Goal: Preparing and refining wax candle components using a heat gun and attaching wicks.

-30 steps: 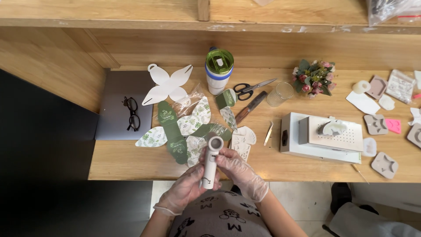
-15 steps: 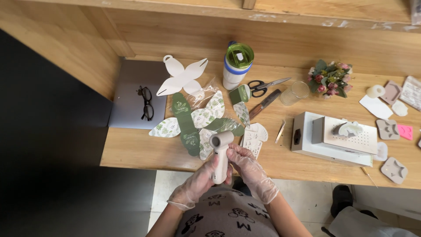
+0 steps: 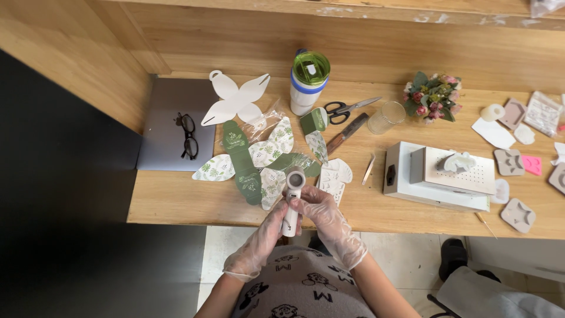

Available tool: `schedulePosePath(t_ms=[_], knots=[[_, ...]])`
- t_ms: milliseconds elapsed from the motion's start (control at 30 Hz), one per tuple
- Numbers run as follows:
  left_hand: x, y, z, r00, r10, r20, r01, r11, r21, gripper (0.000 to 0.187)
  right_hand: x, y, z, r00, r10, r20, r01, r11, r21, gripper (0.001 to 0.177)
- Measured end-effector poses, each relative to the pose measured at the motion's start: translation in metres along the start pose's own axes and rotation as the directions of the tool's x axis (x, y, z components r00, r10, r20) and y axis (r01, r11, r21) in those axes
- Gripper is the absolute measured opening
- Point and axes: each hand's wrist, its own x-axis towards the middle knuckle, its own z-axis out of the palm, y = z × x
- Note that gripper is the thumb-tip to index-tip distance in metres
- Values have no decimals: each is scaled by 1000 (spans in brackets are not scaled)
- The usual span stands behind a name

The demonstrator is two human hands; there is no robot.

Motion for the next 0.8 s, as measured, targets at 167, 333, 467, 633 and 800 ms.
schedulePosePath(t_ms=[167,333,467,633,800], knots=[[-4,10,4,999,-31,-29,36,980,198,58,-4,-4,0,1000,9,-15,-8,998,61,38],[17,-10,1,993,-102,-56,111,972,208,60,-11,-5,-9,987,-6,-160,9,1000,21,40],[24,26,31,969,-244,34,196,846,495,69,-32,-25,-22,955,-25,-295,49,996,72,46],[44,27,61,924,-246,292,61,850,523,74,-67,-26,-83,811,-89,-578,140,989,46,52],[109,-3,74,861,-21,508,-296,793,533,51,-106,-41,-152,547,-140,-826,254,967,5,33]])
